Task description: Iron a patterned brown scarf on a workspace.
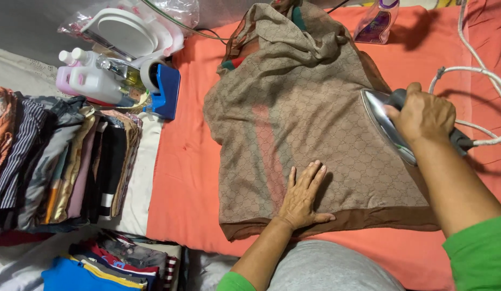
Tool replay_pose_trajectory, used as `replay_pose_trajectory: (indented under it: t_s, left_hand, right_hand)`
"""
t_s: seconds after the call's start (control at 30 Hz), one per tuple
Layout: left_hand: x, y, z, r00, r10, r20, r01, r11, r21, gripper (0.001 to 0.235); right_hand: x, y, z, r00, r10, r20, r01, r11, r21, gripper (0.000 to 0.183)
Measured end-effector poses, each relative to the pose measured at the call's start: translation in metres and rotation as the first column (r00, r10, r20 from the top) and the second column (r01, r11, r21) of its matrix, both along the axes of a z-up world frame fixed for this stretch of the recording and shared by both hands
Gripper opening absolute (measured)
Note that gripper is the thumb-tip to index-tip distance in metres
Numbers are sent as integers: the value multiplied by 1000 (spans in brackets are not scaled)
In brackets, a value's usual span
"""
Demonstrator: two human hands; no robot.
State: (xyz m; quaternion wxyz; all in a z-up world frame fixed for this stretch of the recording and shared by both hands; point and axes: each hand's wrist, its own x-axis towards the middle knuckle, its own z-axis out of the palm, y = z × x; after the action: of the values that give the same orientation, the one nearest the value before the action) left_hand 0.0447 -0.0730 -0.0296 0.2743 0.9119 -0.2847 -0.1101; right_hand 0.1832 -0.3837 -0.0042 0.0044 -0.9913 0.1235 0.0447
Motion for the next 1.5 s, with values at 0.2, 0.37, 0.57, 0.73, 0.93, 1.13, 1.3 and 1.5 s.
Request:
replay_pose_trajectory:
  t_s: [0.2,0.37,0.57,0.73,0.93,1.13,1.3,1.5]
  left_hand:
    - [-1,-2,2,1000,-7,-11,8,998,63,136]
    - [-5,5,30,999,20,32,-21,1000,24,127]
    - [-27,68,14,900,363,239,-368,929,-27,88]
    - [-50,133,-15,700,656,281,-661,745,-92,69]
    - [-68,178,-20,425,869,253,-873,467,-141,57]
    - [-69,195,10,417,901,-119,-845,433,315,57]
    - [-87,221,-28,586,785,-203,-801,598,2,40]
    - [-93,271,-94,591,299,-749,-805,278,-525,35]
  right_hand:
    - [-52,22,21,993,0,-121,10,997,81,58]
    - [-150,32,20,978,98,-182,-78,990,117,57]
    - [-186,24,28,978,154,-142,-151,988,27,59]
    - [-198,38,41,977,204,-58,-201,978,52,53]
    - [-203,55,43,835,489,254,-534,831,157,58]
    - [-202,78,44,946,324,-19,-323,945,53,51]
    - [-200,96,45,787,562,255,-609,774,171,58]
    - [-198,122,49,928,360,-93,-354,932,78,51]
